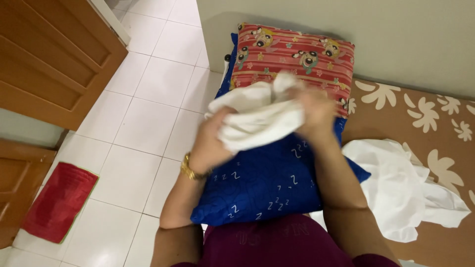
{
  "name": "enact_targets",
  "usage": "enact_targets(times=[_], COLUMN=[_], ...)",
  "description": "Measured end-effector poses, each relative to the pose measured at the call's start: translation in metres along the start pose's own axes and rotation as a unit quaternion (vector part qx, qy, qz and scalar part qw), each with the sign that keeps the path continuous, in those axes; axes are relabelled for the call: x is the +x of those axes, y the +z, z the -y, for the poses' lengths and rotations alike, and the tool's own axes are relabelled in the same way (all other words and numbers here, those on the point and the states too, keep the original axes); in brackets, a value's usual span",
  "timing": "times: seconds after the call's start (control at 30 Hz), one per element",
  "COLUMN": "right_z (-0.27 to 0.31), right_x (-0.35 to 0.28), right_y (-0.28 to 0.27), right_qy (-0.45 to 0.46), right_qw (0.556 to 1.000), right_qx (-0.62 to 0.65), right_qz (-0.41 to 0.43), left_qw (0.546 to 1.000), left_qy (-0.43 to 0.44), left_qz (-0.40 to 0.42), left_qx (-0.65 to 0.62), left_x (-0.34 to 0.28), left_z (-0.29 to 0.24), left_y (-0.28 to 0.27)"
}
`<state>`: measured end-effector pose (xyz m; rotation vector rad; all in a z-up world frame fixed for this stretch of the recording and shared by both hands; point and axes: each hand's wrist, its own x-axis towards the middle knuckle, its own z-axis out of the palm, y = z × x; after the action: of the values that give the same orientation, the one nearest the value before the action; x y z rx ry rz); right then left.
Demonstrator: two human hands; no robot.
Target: The person puts a pillow into a white pillowcase. They align the corners, insert the pillow, and smooth the fabric to fit the case properly.
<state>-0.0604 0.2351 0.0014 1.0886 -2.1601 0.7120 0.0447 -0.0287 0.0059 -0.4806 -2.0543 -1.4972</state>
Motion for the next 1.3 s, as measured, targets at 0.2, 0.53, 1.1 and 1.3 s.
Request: enact_targets(times=[0.2,0.53,1.1,1.3], right_z=[-0.002,-0.015,-0.057,-0.061], right_x=[-0.014,-0.014,-0.039,-0.044], right_y=[-0.013,0.01,-0.004,0.043], right_qy=[-0.047,0.089,-0.011,0.233], right_qw=[0.941,0.963,0.938,0.926], right_qx=[-0.064,0.079,-0.205,0.256], right_qz=[-0.329,-0.24,-0.28,-0.152], left_qw=[0.941,0.999,0.788,0.985], left_qy=[-0.064,-0.008,0.201,-0.111], left_qz=[0.21,0.017,-0.285,-0.132], left_qx=[0.259,0.034,0.508,0.014], left_x=[-0.002,-0.003,0.024,0.015], left_z=[-0.018,-0.017,0.067,0.056], left_y=[0.024,0.013,-0.013,0.015])
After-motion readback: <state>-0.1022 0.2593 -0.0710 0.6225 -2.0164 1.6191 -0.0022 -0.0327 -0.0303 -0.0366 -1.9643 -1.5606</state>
